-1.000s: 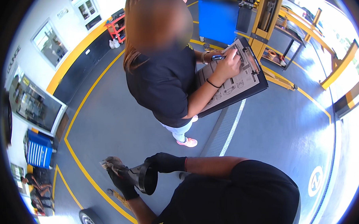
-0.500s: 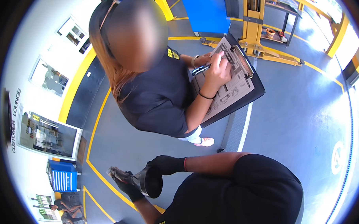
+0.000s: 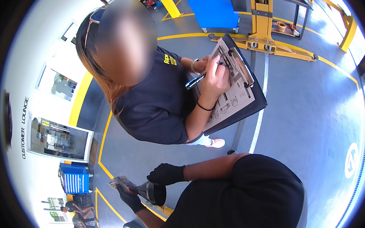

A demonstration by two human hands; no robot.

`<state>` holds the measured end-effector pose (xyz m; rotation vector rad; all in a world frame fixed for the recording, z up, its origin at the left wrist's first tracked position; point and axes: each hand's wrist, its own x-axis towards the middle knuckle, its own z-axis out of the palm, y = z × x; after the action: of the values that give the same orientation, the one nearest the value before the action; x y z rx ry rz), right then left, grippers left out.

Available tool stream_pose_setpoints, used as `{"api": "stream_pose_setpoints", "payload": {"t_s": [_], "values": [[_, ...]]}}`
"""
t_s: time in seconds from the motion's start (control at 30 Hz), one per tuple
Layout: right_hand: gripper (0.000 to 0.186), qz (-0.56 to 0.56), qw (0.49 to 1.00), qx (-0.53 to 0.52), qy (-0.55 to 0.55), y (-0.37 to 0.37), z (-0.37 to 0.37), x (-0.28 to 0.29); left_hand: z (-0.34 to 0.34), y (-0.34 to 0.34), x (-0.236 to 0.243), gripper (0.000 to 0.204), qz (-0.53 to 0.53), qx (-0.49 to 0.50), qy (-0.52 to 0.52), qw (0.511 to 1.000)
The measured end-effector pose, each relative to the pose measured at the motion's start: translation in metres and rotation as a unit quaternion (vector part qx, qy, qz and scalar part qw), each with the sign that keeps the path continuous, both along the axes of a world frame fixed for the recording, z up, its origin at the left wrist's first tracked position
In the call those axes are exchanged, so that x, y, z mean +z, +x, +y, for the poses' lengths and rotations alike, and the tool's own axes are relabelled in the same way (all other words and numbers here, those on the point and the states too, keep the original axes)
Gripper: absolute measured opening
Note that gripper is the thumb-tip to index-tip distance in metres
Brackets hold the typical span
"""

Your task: The person prepares a funnel and oil filter, then positions an oil drain pan under a lifted vehicle. They remove the drain plug, allowing oil to drain into the pan, and later pour the collected oil into a measuring container.

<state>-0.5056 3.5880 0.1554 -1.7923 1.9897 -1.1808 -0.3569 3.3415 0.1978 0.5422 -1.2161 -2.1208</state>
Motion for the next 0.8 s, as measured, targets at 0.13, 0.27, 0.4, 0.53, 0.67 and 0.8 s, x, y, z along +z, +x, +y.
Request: {"api": "stream_pose_setpoints", "payload": {"t_s": [0.13,0.27,0.4,0.53,0.67,0.8], "values": [[0.036,-0.044,0.998,0.033,0.013,0.000,0.010,0.011,-0.003,0.005,-0.009,0.036,-0.031,0.103,-0.018,0.994],[0.039,-0.122,0.991,0.039,-0.030,0.001,0.005,0.002,-0.009,0.011,-0.008,0.034,-0.017,0.091,-0.047,0.995],[0.043,-0.197,0.976,0.068,-0.056,-0.002,-0.005,-0.005,-0.015,0.014,-0.004,0.034,0.047,0.051,0.018,0.997],[0.043,-0.553,0.806,0.205,0.042,-0.005,-0.011,-0.006,-0.018,0.012,-0.009,0.034,0.138,0.071,0.085,0.984],[0.043,-0.529,0.826,0.192,0.042,-0.003,-0.014,-0.008,-0.021,0.010,-0.012,0.032,0.145,0.043,0.057,0.987],[0.039,0.001,0.940,-0.025,-0.341,-0.001,-0.015,-0.003,-0.019,0.004,-0.007,0.031,0.110,0.044,0.122,0.985]]}}
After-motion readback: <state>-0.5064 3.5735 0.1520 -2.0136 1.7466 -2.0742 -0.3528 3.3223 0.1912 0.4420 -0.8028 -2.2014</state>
